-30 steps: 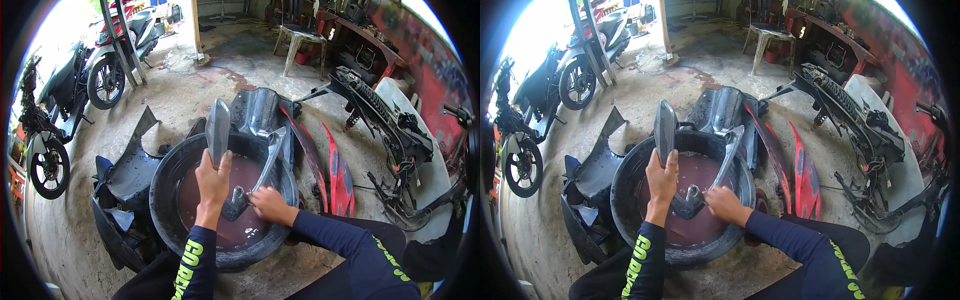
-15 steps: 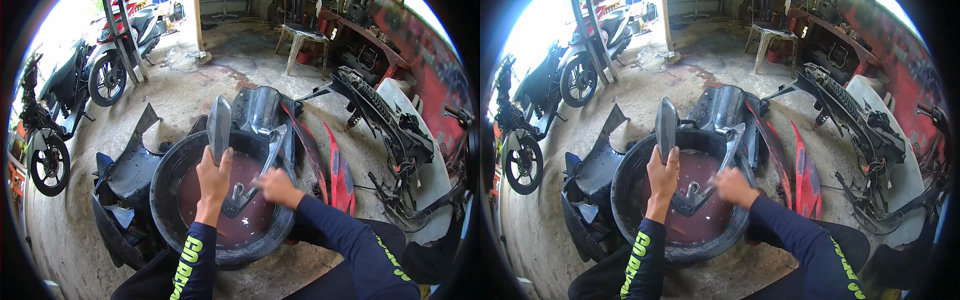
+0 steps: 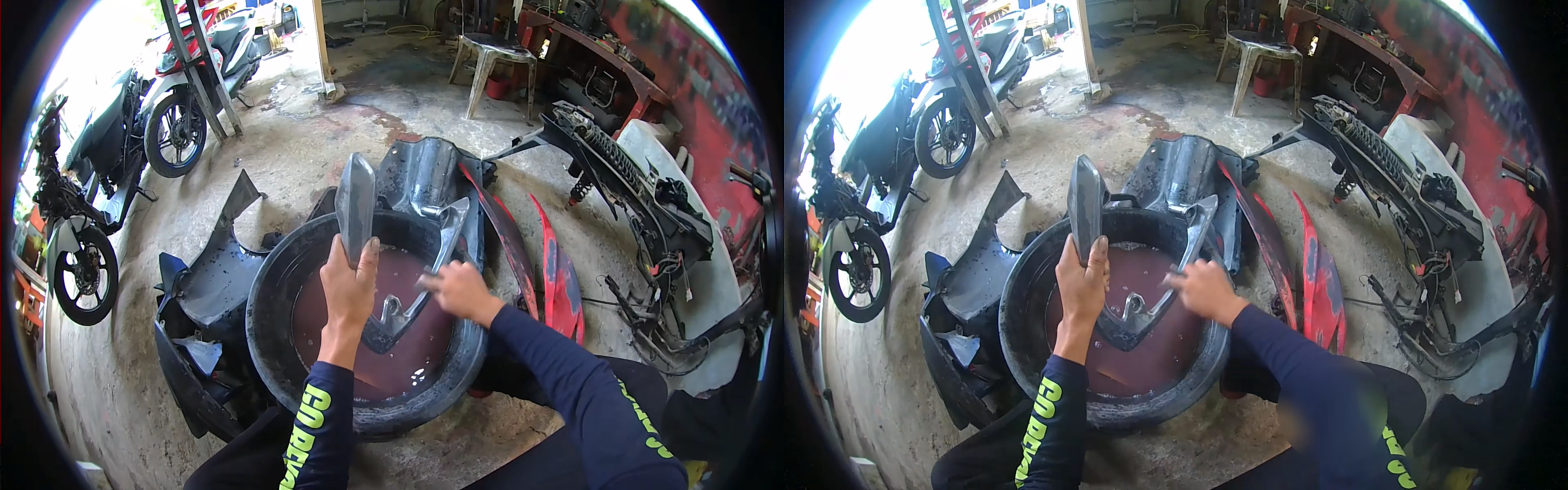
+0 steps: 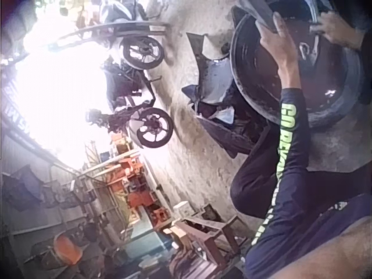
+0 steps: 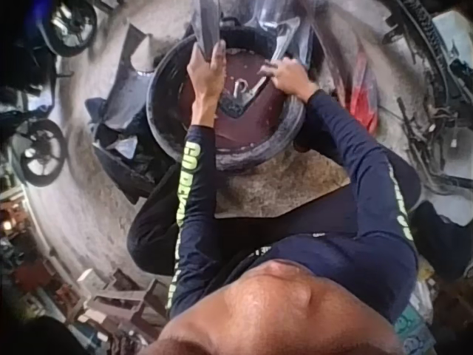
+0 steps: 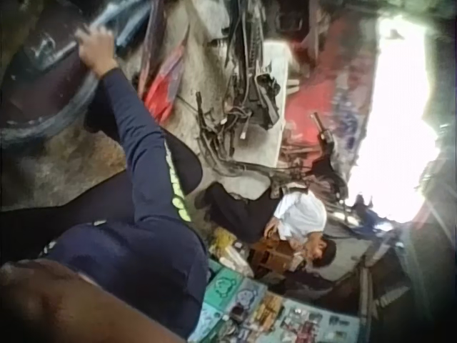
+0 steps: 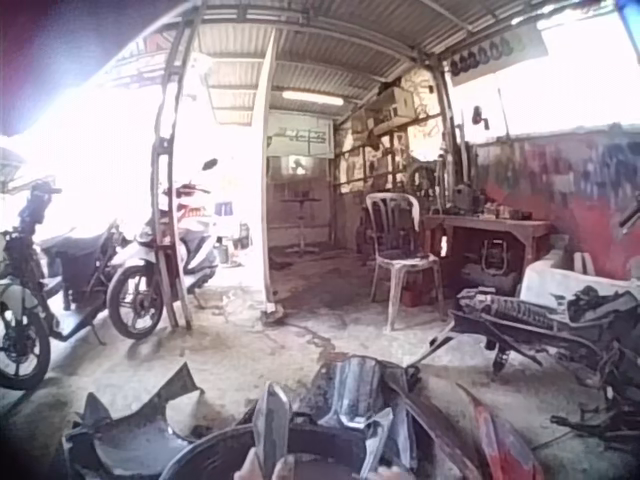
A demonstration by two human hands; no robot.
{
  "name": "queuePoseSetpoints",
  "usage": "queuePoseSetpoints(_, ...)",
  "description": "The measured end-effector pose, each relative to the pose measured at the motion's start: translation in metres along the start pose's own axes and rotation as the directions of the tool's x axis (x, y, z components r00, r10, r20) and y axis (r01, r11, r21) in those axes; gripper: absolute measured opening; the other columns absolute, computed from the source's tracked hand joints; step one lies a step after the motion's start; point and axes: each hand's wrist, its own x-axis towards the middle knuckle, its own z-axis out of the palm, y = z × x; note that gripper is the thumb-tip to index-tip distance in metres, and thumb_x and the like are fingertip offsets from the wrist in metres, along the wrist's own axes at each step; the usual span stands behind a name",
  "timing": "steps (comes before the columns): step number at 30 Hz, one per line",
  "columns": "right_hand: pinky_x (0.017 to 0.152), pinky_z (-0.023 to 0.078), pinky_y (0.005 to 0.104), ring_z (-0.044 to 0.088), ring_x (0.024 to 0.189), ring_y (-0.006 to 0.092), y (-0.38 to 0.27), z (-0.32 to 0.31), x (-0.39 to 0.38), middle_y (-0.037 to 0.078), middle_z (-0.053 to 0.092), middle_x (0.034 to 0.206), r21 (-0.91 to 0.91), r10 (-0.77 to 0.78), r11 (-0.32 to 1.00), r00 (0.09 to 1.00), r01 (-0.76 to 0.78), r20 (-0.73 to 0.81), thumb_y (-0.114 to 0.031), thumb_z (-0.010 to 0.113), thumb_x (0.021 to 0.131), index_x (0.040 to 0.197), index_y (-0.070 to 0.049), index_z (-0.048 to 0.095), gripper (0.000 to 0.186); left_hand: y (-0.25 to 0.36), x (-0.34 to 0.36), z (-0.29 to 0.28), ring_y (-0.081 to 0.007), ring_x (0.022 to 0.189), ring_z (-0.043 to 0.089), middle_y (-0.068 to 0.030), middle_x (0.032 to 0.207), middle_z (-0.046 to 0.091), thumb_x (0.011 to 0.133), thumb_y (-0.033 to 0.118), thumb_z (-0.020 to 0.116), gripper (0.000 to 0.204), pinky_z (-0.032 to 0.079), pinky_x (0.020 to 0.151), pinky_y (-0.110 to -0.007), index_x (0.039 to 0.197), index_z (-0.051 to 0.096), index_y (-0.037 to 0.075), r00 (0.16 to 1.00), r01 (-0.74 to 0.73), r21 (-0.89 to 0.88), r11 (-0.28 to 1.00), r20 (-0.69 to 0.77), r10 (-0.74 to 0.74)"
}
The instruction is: The person wet-sands a motorcycle grab bar over a basin of liquid using a piece of sandpaper, turning the bar over to rub different surfaces.
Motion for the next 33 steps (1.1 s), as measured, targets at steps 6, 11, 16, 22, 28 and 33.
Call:
queuePoseSetpoints(6,0.073,0.048,0.0400,0.064,0.089,0.0246,0.003,0.001,0.004,0.005,0.066,0.092,-0.078,-0.166,0.982,0.984,0.171,0.068,-0.025,0.062,0.086,0.113,-0.021,0.071,0.028,-0.003,0.000,-0.006,-0.0095,0.055,0.056,-0.0042,0.066,0.060,0.098,0.033,0.068,0.034,0.045,0.050,-0.028,0.098,0.058,0.000,0.999,-0.050,0.021,0.999,-0.006,0.050)
queuePoseSetpoints(11,0.071,0.049,0.0385,0.062,0.085,0.0256,0.045,0.011,0.010,0.006,0.063,0.090,-0.093,-0.068,0.994,0.977,0.050,-0.204,-0.019,0.070,0.079,0.120,-0.021,0.071,0.041,0.009,0.004,-0.002,-0.0085,0.055,0.055,-0.0035,0.064,0.059,0.099,0.032,0.067,0.033,0.044,0.050,-0.028,0.098,0.058,0.000,0.999,-0.030,0.013,0.999,0.022,0.030)
queuePoseSetpoints(16,0.066,0.049,0.0394,0.062,0.078,0.0244,0.069,-0.020,0.024,0.004,0.062,0.088,-0.181,0.080,0.974,0.956,-0.135,-0.283,-0.019,0.067,0.079,0.118,-0.019,0.070,0.039,0.017,0.005,-0.003,-0.0098,0.056,0.056,-0.0048,0.065,0.061,0.099,0.030,0.068,0.033,0.045,0.052,-0.029,0.098,0.058,-0.001,0.999,-0.020,0.049,0.999,0.030,0.019)
queuePoseSetpoints(22,0.067,0.046,0.0385,0.058,0.079,0.0228,0.078,-0.018,0.016,0.004,0.057,0.082,-0.177,0.033,0.981,0.968,-0.079,-0.248,-0.017,0.067,0.081,0.120,-0.017,0.069,0.039,0.016,0.004,-0.001,-0.0130,0.061,0.058,-0.0085,0.068,0.064,0.098,0.028,0.068,0.031,0.048,0.058,-0.032,0.100,0.059,-0.002,0.998,-0.058,0.065,0.996,0.042,0.055)
queuePoseSetpoints(28,0.068,0.046,0.0389,0.060,0.083,0.0228,0.058,-0.009,0.008,0.003,0.059,0.083,-0.140,-0.214,0.970,0.969,0.196,-0.126,-0.016,0.063,0.082,0.115,-0.017,0.070,0.035,0.018,0.005,0.000,-0.0143,0.062,0.059,-0.0109,0.070,0.065,0.097,0.030,0.069,0.034,0.049,0.060,-0.034,0.101,0.060,-0.003,0.990,-0.114,0.114,0.987,0.101,0.102)
queuePoseSetpoints(33,0.065,0.046,0.0387,0.060,0.080,0.0237,0.037,0.010,0.002,0.004,0.060,0.082,-0.080,-0.208,0.977,0.971,0.199,-0.119,-0.017,0.059,0.085,0.114,-0.015,0.069,0.031,0.022,0.006,0.002,-0.0178,0.062,0.062,-0.0129,0.070,0.066,0.096,0.031,0.070,0.035,0.050,0.061,-0.035,0.101,0.061,-0.003,0.989,-0.095,0.113,0.989,0.127,0.080)
